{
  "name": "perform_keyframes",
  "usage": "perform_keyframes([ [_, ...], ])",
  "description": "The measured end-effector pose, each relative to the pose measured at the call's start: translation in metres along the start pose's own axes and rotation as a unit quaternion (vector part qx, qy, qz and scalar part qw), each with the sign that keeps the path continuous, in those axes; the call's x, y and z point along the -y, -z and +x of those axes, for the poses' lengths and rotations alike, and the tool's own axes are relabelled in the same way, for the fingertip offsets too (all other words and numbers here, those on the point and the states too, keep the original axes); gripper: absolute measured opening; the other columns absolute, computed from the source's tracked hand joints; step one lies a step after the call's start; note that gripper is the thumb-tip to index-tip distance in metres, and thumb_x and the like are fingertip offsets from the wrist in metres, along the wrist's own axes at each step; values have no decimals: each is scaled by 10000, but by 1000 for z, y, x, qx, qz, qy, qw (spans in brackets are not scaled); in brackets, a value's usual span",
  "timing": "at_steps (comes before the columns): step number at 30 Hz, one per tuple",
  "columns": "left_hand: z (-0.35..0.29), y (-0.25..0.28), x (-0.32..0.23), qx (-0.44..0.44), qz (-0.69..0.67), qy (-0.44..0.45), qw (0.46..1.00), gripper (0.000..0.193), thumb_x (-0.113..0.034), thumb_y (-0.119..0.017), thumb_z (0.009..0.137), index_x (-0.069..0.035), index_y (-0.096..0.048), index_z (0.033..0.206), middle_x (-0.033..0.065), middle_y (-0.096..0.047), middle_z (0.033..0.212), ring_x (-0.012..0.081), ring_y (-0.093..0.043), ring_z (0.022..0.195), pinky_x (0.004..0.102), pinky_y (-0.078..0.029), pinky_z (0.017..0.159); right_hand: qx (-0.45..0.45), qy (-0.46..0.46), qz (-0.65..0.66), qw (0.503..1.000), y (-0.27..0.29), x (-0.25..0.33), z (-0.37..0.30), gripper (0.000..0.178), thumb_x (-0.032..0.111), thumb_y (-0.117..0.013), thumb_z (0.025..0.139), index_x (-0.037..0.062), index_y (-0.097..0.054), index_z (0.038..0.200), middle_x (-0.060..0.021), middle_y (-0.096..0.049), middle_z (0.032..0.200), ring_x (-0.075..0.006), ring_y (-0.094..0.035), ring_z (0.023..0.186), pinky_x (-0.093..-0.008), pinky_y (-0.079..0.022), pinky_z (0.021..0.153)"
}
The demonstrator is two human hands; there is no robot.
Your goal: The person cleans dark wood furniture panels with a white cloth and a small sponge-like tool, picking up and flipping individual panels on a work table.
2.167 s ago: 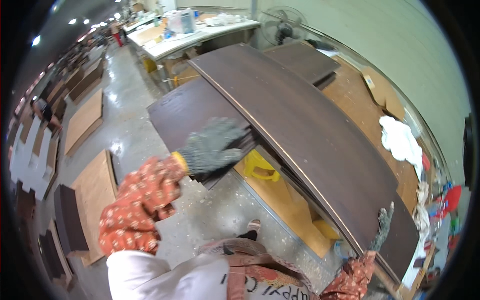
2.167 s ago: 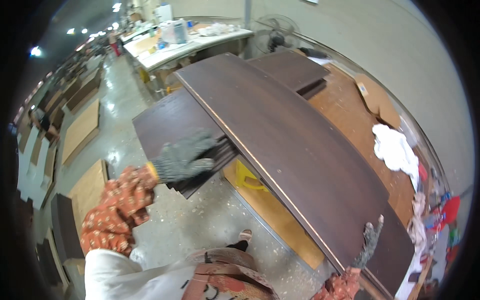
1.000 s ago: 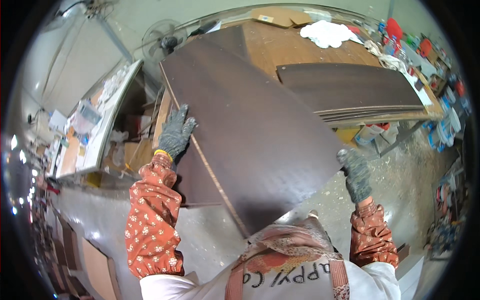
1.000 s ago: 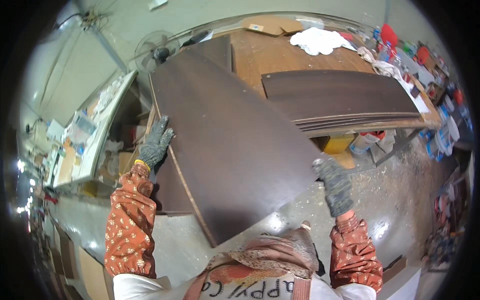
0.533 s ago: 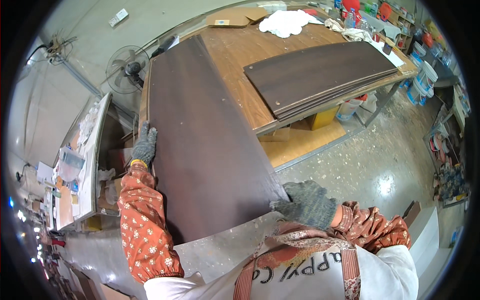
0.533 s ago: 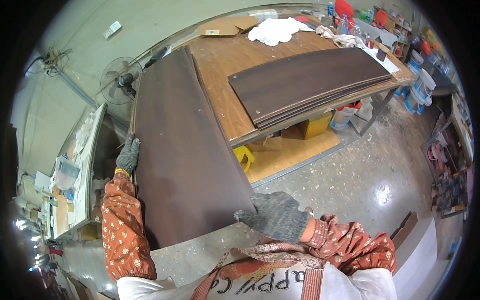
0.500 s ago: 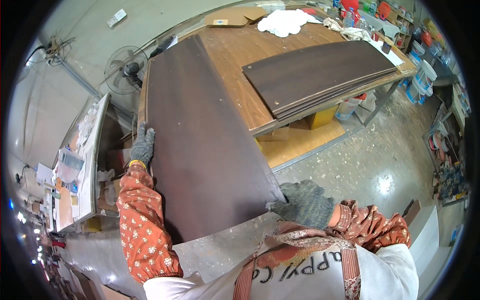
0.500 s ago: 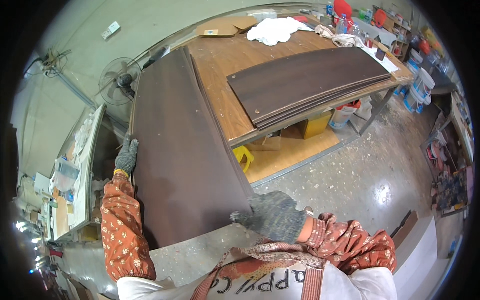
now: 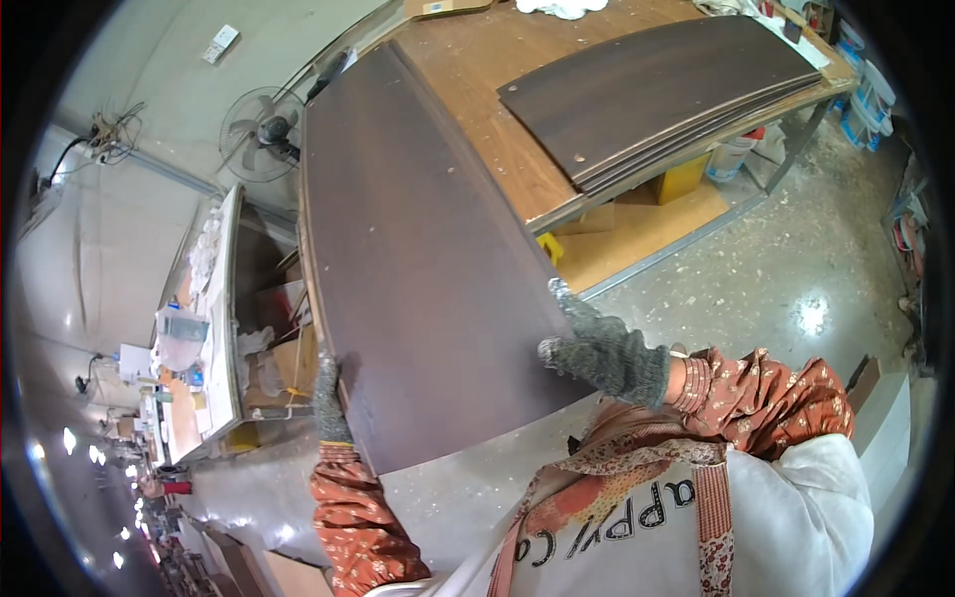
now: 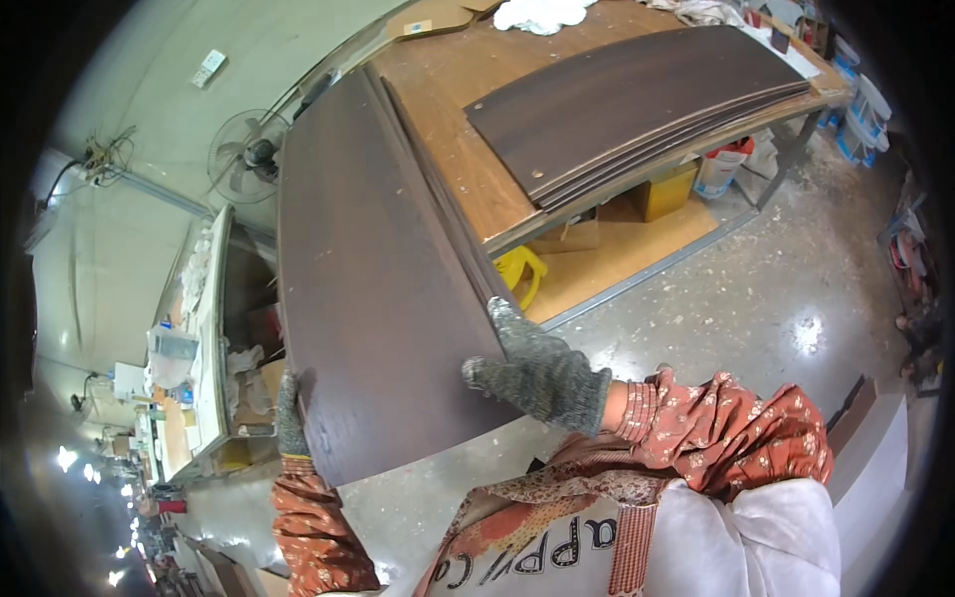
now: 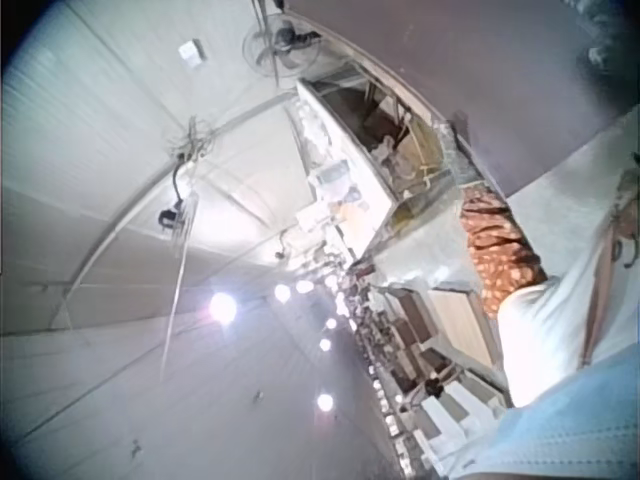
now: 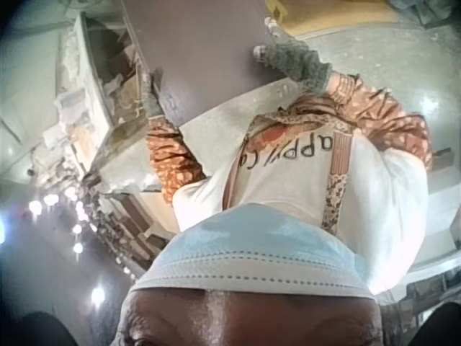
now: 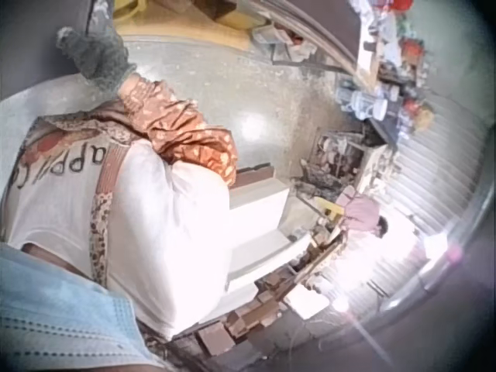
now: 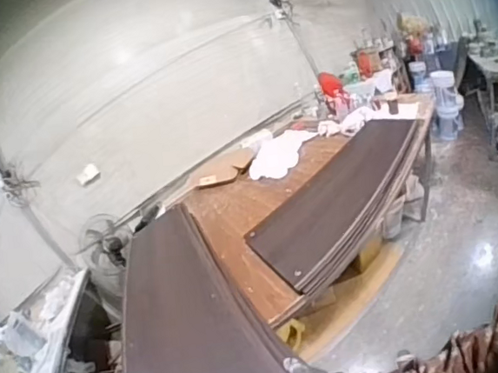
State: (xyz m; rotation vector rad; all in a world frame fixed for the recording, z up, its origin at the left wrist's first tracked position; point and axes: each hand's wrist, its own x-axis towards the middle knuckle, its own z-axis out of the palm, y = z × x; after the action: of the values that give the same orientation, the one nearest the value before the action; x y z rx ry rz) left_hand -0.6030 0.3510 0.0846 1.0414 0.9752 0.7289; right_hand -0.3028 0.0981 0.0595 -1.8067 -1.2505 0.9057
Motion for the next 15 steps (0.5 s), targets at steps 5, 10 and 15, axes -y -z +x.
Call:
perform_keyframes([
  [5,4,7,21,41,-45,-21,998,339,-172,-533,901,4,-525,1191,129,-560,1179,200,-569,1019,326,-450,933,-84,32,188,978,-21,-6,-1,704,220,-636,836,-9,-249,1378,-202,-512,1204,-229,-546,1040,-324,-445,885],
  [10,8,9,-21,56,676,-176,714,461,-240,-507,904,11,-427,1283,179,-490,1268,262,-488,1144,357,-375,993,55,-25,264,963,-8,-7,4,695,147,-622,843,2,-214,1388,-153,-537,1115,-204,-543,970,-330,-446,876],
  [15,75,-56,-59,-86,840,-294,448,649,-480,-392,905,-16,-325,1353,191,-336,1394,369,-319,1276,458,-244,1059,63,188,86,976,21,-27,5,624,152,-601,847,10,-273,1359,-212,-464,1242,-269,-486,1118,-397,-430,908],
])
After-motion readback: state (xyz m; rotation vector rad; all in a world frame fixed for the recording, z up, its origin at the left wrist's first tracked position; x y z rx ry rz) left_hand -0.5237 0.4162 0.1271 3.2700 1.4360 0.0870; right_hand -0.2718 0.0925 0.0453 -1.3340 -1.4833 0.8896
